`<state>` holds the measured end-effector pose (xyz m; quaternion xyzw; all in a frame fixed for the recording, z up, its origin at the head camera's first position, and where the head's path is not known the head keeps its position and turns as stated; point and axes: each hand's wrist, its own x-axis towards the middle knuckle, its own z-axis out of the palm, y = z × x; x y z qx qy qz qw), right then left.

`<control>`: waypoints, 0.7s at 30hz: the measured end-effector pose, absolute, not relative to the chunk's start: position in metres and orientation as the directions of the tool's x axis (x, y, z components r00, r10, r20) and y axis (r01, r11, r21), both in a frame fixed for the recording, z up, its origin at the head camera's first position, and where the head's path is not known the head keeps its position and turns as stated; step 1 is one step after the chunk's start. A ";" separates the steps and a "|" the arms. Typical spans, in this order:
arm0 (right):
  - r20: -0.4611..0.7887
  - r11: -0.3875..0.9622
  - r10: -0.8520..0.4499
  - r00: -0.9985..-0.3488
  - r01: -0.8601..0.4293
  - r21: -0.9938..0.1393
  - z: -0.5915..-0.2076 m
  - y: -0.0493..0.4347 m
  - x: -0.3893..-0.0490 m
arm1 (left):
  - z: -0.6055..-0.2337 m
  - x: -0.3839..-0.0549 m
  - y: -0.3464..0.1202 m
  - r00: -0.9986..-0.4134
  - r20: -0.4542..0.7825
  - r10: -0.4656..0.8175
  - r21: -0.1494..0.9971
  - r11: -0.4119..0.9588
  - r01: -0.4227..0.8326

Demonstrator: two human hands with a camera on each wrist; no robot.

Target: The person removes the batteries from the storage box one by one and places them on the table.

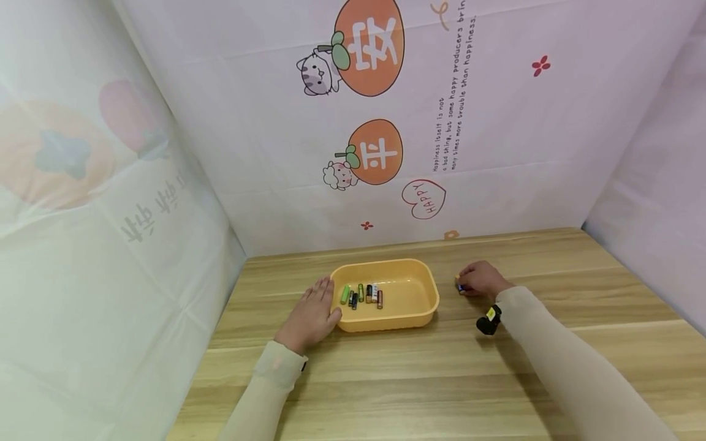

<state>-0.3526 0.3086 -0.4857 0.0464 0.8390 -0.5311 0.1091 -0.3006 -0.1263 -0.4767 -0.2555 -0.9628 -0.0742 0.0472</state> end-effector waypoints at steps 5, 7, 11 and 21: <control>-0.221 0.554 -0.020 -0.975 0.173 -0.814 -0.486 0.307 -0.353 | -0.478 -0.300 -0.126 -0.867 0.129 0.481 0.122 0.860 0.495; -0.217 0.575 -0.019 -0.976 0.167 -0.801 -0.486 0.307 -0.353 | -0.477 -0.300 -0.126 -0.870 0.125 0.477 0.121 0.863 0.490; -0.215 0.599 -0.024 -0.976 0.158 -0.785 -0.486 0.306 -0.353 | -0.477 -0.299 -0.125 -0.872 0.124 0.474 0.118 0.865 0.487; -0.202 0.648 -0.037 -0.979 0.130 -0.751 -0.483 0.305 -0.352 | -0.477 -0.300 -0.124 -0.875 0.114 0.471 0.117 0.868 0.483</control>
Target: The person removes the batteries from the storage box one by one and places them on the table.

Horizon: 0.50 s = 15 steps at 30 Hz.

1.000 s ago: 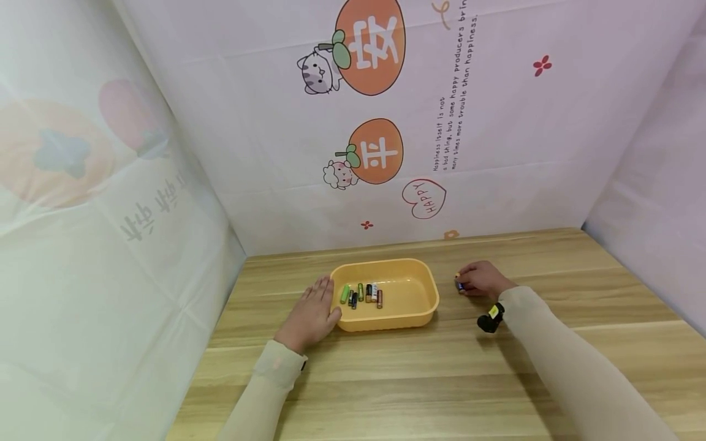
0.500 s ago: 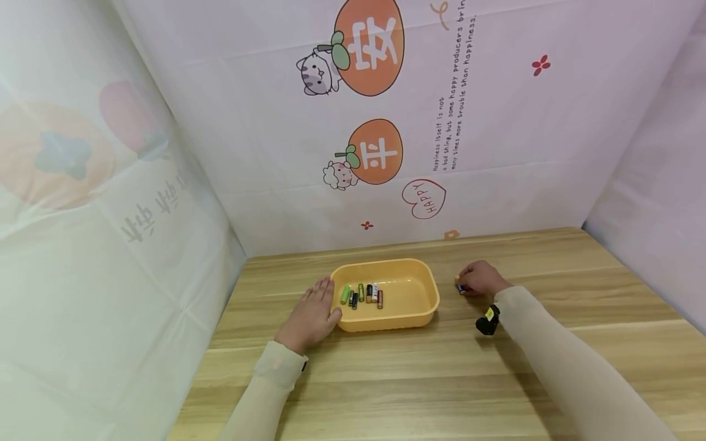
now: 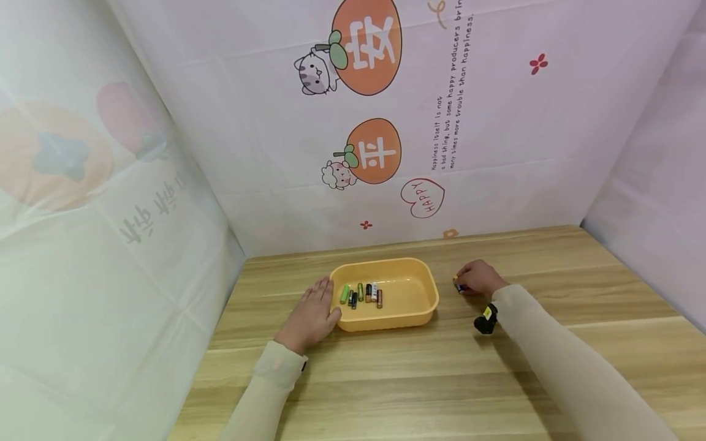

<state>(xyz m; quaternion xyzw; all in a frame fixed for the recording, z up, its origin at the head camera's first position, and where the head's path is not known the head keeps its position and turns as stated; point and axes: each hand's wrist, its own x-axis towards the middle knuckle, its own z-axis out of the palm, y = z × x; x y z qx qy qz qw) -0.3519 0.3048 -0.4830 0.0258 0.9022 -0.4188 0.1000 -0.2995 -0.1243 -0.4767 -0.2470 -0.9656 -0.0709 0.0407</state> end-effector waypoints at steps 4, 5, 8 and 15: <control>-0.195 0.665 -0.032 -0.980 0.125 -0.737 -0.482 0.305 -0.351 | -0.476 -0.300 -0.124 -0.875 0.118 0.470 0.121 0.867 0.483; -0.192 0.670 -0.031 -0.981 0.122 -0.732 -0.481 0.304 -0.351 | -0.475 -0.299 -0.124 -0.875 0.117 0.470 0.125 0.867 0.482; -0.189 0.681 -0.027 -0.982 0.121 -0.723 -0.480 0.303 -0.349 | -0.475 -0.299 -0.124 -0.872 0.122 0.473 0.131 0.863 0.487; -0.188 0.684 -0.027 -0.982 0.119 -0.720 -0.479 0.303 -0.347 | -0.475 -0.298 -0.125 -0.872 0.118 0.475 0.136 0.862 0.488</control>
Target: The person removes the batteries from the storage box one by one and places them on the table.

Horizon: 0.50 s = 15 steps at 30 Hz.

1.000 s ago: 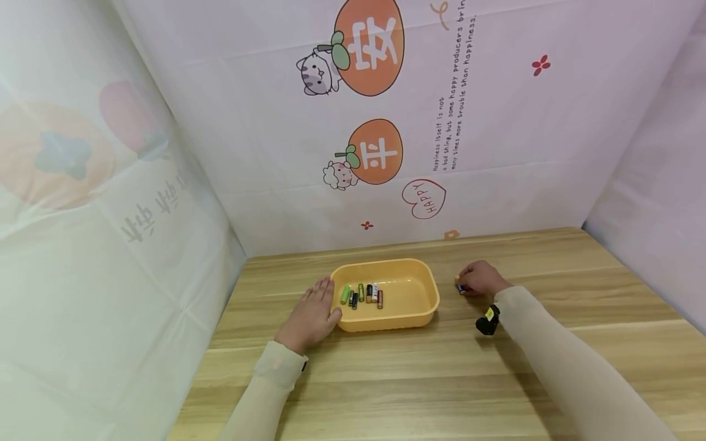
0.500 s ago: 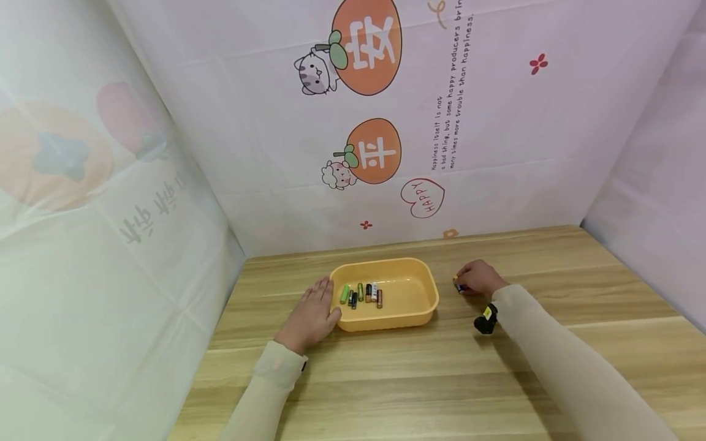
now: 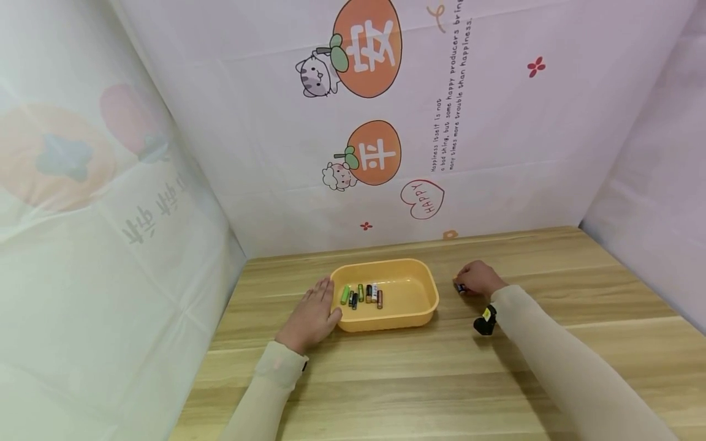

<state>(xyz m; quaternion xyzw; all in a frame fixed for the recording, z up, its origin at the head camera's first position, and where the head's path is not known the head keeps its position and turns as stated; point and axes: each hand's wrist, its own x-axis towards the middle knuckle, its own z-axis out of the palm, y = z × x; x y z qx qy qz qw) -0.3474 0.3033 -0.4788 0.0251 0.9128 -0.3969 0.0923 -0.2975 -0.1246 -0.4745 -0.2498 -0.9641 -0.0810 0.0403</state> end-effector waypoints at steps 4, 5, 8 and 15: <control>-0.175 0.703 -0.038 -0.984 0.098 -0.704 -0.477 0.306 -0.347 | -0.474 -0.297 -0.124 -0.873 0.120 0.473 0.136 0.863 0.486; -0.169 0.707 -0.043 -0.985 0.090 -0.702 -0.477 0.307 -0.346 | -0.474 -0.297 -0.124 -0.872 0.124 0.474 0.136 0.862 0.488; -0.161 0.706 -0.053 -0.986 0.077 -0.705 -0.478 0.310 -0.345 | -0.474 -0.296 -0.125 -0.869 0.133 0.476 0.136 0.860 0.492; -0.149 0.708 -0.073 -0.986 0.054 -0.704 -0.476 0.313 -0.341 | -0.474 -0.295 -0.125 -0.867 0.137 0.480 0.138 0.857 0.496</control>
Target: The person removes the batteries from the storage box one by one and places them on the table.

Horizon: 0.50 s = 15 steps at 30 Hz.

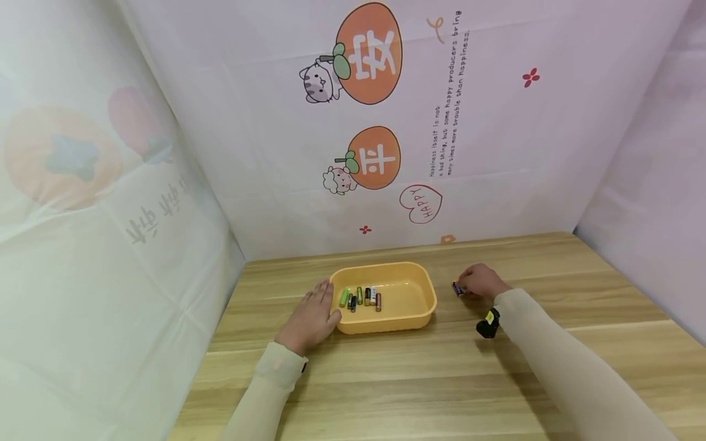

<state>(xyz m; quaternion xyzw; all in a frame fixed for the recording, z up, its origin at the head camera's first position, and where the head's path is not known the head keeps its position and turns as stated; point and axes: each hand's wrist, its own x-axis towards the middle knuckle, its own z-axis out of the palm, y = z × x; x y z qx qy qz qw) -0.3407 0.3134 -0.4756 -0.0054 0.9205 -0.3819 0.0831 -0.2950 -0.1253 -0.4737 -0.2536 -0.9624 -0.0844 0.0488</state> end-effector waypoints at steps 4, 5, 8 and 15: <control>-0.138 0.713 -0.080 -0.987 0.041 -0.700 -0.471 0.313 -0.339 | -0.473 -0.296 -0.125 -0.867 0.134 0.479 0.142 0.857 0.495; -0.136 0.710 -0.085 -0.987 0.035 -0.703 -0.470 0.312 -0.339 | -0.473 -0.296 -0.125 -0.867 0.135 0.480 0.143 0.856 0.497; -0.123 0.705 -0.089 -0.988 0.025 -0.709 -0.465 0.311 -0.337 | -0.473 -0.297 -0.124 -0.866 0.138 0.481 0.151 0.854 0.499; -0.106 0.687 -0.101 -0.989 0.008 -0.726 -0.460 0.305 -0.335 | -0.474 -0.297 -0.127 -0.862 0.142 0.487 0.150 0.850 0.505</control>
